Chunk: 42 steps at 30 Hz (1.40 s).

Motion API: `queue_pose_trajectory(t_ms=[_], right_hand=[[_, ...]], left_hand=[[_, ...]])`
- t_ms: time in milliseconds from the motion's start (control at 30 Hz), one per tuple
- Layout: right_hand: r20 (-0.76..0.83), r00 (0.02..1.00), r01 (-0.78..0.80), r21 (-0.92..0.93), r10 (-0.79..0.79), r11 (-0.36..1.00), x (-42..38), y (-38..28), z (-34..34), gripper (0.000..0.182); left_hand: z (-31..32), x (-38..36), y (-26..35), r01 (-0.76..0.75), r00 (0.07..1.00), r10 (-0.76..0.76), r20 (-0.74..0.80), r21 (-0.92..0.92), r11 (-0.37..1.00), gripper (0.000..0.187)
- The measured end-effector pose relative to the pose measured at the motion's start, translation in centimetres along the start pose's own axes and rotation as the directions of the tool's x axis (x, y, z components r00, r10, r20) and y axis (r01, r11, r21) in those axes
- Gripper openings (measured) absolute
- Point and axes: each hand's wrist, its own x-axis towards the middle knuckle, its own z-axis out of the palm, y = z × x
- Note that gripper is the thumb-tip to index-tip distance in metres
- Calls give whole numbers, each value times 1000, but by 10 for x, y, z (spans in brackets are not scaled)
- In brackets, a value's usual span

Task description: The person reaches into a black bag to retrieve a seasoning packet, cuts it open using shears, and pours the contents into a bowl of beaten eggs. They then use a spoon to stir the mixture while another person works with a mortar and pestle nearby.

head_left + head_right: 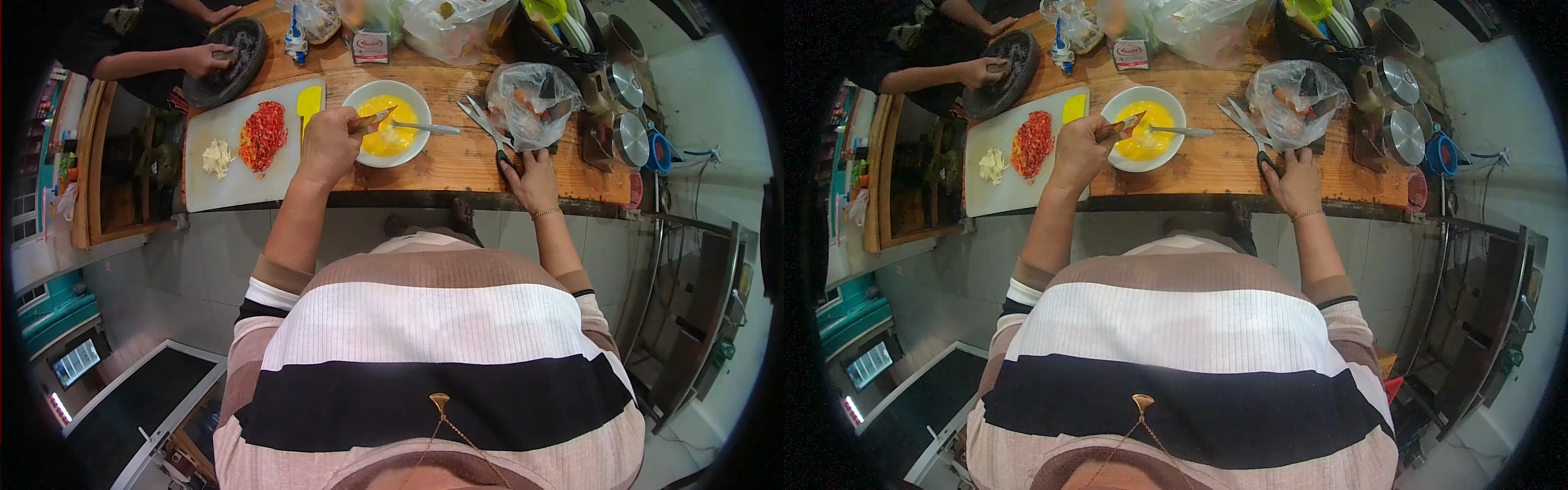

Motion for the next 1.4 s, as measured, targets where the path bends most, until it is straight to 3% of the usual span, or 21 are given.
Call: queue_pose_trajectory(t_ms=[333,533,633,1033,1133,1400], right_hand=[[-37,999,30,16,-29,999,-1,0,0,58],[-21,1000,21,16,-21,1000,0,0,-1,58],[-33,999,27,16,-26,1000,-1,0,0,57],[5,1000,-9,17,9,1000,1,0,-1,57],[-7,1000,-11,22,11,1000,1,-2,-2,56],[-9,1000,-12,28,13,1000,2,1,1,56]], left_hand=[[-2,0,7,53,998,-52,36,-23,998,19],[4,0,1,2,1000,-3,-18,-59,998,18],[1,1,3,15,999,-15,28,13,1000,20],[5,1,2,-12,998,8,-55,-83,996,30],[0,2,6,68,993,-59,98,-92,993,30],[3,2,1,-22,999,23,39,-9,1000,16]])
